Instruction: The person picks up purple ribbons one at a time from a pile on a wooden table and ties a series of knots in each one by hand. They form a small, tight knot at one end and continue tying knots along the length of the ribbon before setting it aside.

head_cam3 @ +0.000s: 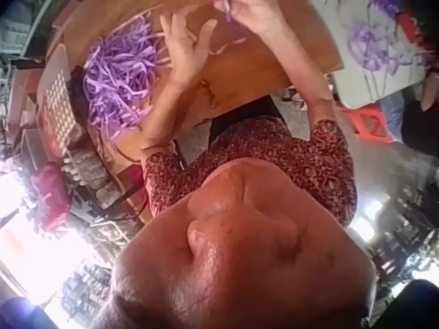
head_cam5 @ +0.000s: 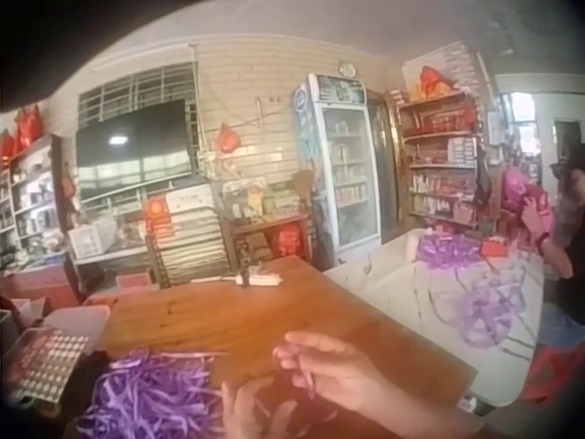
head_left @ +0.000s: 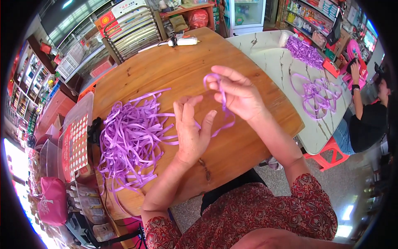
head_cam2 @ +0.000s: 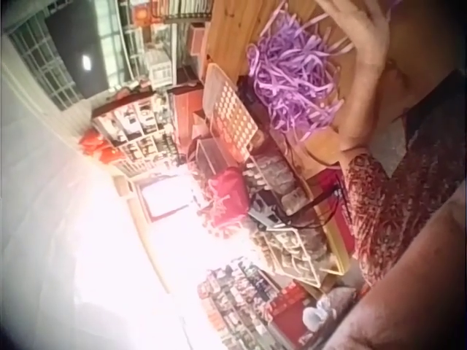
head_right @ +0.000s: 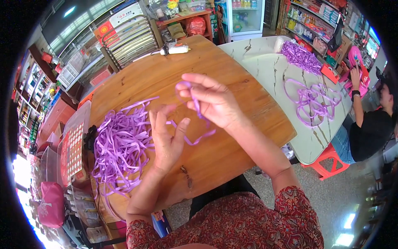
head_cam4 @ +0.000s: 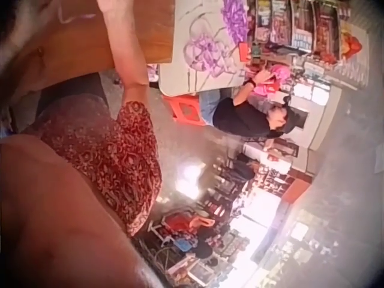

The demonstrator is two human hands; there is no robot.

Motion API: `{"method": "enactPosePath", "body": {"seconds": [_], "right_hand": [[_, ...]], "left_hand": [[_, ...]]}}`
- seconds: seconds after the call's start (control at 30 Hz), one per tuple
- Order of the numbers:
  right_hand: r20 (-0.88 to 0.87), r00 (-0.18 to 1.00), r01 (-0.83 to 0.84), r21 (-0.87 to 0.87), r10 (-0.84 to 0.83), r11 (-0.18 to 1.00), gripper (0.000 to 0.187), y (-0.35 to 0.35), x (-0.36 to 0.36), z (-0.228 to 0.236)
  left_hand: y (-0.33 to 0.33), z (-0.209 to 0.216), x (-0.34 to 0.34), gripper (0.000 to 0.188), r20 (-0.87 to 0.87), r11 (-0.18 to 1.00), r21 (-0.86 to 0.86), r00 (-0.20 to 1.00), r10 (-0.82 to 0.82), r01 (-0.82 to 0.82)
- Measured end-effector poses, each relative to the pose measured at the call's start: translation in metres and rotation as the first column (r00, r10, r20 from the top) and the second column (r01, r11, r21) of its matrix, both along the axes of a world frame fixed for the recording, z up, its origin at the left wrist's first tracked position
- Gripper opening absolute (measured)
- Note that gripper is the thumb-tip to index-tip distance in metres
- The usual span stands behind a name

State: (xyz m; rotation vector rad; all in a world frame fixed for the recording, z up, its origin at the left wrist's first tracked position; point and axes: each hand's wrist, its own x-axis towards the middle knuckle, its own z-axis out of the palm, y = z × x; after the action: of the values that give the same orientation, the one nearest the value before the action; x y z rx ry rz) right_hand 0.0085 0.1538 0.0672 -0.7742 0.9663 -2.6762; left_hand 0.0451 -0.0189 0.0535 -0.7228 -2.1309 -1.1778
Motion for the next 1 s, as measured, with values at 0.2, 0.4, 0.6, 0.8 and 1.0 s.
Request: {"method": "enactPosePath", "body": {"seconds": [0.2,0.4,0.6,0.8,1.0], "right_hand": [[0.023,0.999,-0.041,-0.081,0.043,0.996,0.039,-0.026,0.006,0.004],[-0.023,0.998,-0.057,-0.135,0.054,0.989,0.039,-0.023,0.009,0.008],[0.055,0.994,-0.077,-0.281,0.096,0.957,0.040,0.012,0.004,0.009],[0.064,0.997,-0.033,-0.249,0.050,0.968,0.037,0.020,0.004,0.000],[0.160,0.987,0.022,-0.185,0.008,0.982,0.033,0.001,-0.005,-0.005]], "left_hand": [[0.007,-0.019,-0.008,0.032,0.205,0.935,0.270,0.935,-0.288,0.229],[0.011,-0.007,0.008,0.014,0.381,0.614,0.754,0.604,-0.700,0.236],[0.004,-0.013,0.006,0.018,0.425,0.778,0.544,0.697,-0.578,0.314],[0.004,-0.013,0.002,0.024,0.415,0.931,0.284,0.847,-0.333,0.227],[0.004,0.008,0.005,0.051,-0.045,0.999,-0.036,0.998,-0.037,0.035]]}}
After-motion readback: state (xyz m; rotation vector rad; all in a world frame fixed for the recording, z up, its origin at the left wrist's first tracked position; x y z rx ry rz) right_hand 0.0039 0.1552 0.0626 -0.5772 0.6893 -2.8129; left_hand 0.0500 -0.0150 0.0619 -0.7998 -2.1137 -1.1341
